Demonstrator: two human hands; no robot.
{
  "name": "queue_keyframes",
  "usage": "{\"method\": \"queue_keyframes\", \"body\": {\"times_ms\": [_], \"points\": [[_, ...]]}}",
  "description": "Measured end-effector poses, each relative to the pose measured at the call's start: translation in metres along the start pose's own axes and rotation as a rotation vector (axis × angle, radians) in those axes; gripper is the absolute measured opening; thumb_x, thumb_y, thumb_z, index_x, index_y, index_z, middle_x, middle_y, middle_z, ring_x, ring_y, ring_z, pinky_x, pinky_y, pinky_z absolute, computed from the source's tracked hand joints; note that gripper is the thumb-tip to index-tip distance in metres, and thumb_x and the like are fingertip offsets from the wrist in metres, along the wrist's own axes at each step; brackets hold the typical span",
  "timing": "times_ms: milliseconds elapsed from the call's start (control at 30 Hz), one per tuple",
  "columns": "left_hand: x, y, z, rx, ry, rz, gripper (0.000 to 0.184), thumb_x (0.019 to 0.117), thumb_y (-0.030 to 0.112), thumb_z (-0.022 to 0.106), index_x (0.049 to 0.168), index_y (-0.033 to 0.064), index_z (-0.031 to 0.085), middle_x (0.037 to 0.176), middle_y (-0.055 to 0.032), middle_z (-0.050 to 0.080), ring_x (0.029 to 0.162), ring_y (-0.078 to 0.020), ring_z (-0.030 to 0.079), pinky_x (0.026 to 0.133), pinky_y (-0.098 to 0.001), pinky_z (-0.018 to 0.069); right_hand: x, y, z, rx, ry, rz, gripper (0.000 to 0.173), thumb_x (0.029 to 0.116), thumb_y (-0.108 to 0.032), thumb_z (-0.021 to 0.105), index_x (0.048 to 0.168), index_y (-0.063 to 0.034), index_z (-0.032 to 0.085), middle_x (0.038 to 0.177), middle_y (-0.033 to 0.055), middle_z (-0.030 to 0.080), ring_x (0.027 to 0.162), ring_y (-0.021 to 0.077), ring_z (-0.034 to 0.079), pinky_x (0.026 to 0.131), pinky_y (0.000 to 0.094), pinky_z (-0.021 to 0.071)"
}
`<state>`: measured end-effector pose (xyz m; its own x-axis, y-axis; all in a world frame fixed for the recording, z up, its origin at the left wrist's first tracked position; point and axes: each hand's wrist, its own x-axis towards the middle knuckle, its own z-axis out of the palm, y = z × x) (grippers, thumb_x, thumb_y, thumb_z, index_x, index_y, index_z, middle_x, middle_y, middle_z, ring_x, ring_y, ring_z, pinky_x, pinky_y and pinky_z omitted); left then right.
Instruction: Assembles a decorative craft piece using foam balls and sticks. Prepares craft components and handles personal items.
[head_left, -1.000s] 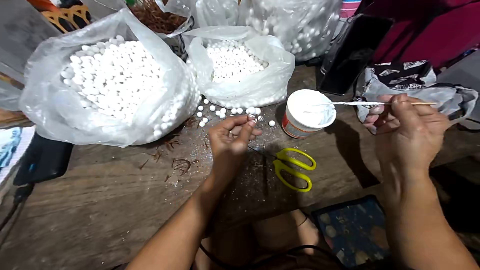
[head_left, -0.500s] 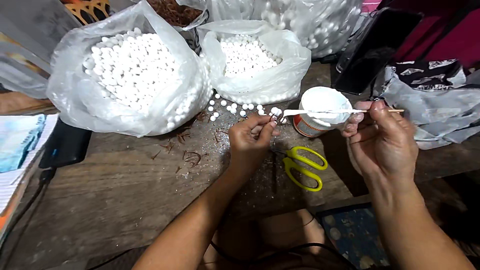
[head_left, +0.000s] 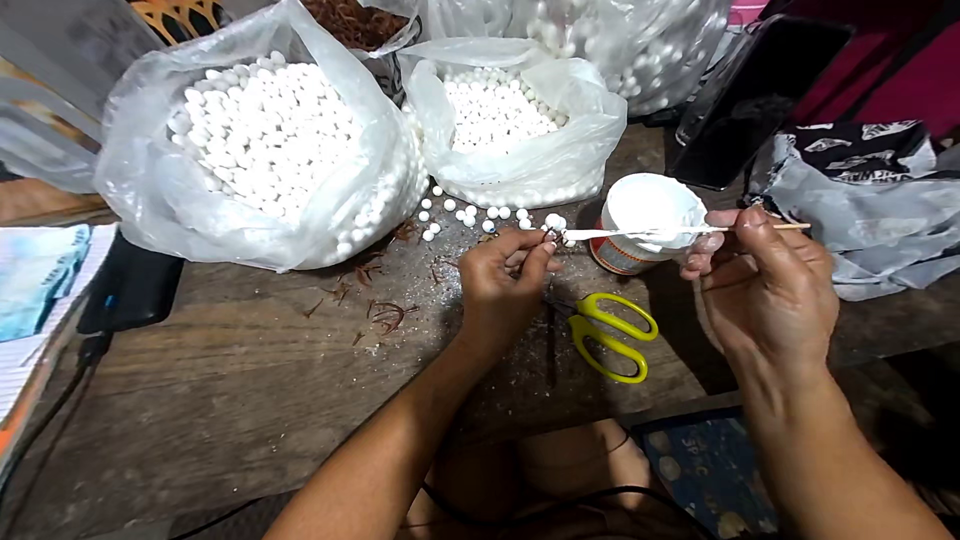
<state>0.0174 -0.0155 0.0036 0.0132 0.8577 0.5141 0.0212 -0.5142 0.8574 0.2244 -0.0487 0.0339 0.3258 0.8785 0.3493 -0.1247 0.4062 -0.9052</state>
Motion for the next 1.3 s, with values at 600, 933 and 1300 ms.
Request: {"method": "queue_keyframes", "body": {"times_ms": [600,933,1300], "points": [[0.000,0.000,-0.002,0.050,0.014,0.022,0.007,0.0907,-0.008,0.066,0.095,-0.0112,0.070,0.084,-0.0097,0.072,0.069,-0.0019,0.069,0.068,-0.0173,0.0596,-0.002,-0.004,0.003,0.013,-0.021,0.015,0.046,0.1078,-0.007,0.030,0.090,-0.0141,0.072,0.070,-0.0083,0.070,0.060,0.0015,0.066,0.061,0.0171,0.0578],[0.001,0.000,-0.009,0.044,0.004,-0.029,0.008,0.0918,-0.008,0.065,0.099,-0.0101,0.068,0.082,-0.0065,0.073,0.066,-0.0003,0.068,0.066,-0.0167,0.0584,0.016,-0.011,-0.032,-0.109,0.111,-0.086,0.045,0.1090,-0.010,0.025,0.094,-0.0148,0.067,0.074,-0.0100,0.071,0.063,0.0015,0.067,0.061,0.0175,0.0582],[0.030,0.002,-0.071,0.104,0.224,-0.041,0.008,0.0920,-0.007,0.064,0.100,-0.0042,0.067,0.085,0.0032,0.072,0.071,0.0002,0.069,0.070,-0.0187,0.0609,0.021,-0.021,-0.029,-0.994,-0.049,-0.581,0.046,0.1029,-0.024,0.061,0.134,0.0102,0.059,0.113,0.0224,0.060,0.097,0.0146,0.058,0.086,0.0273,0.0487]]}}
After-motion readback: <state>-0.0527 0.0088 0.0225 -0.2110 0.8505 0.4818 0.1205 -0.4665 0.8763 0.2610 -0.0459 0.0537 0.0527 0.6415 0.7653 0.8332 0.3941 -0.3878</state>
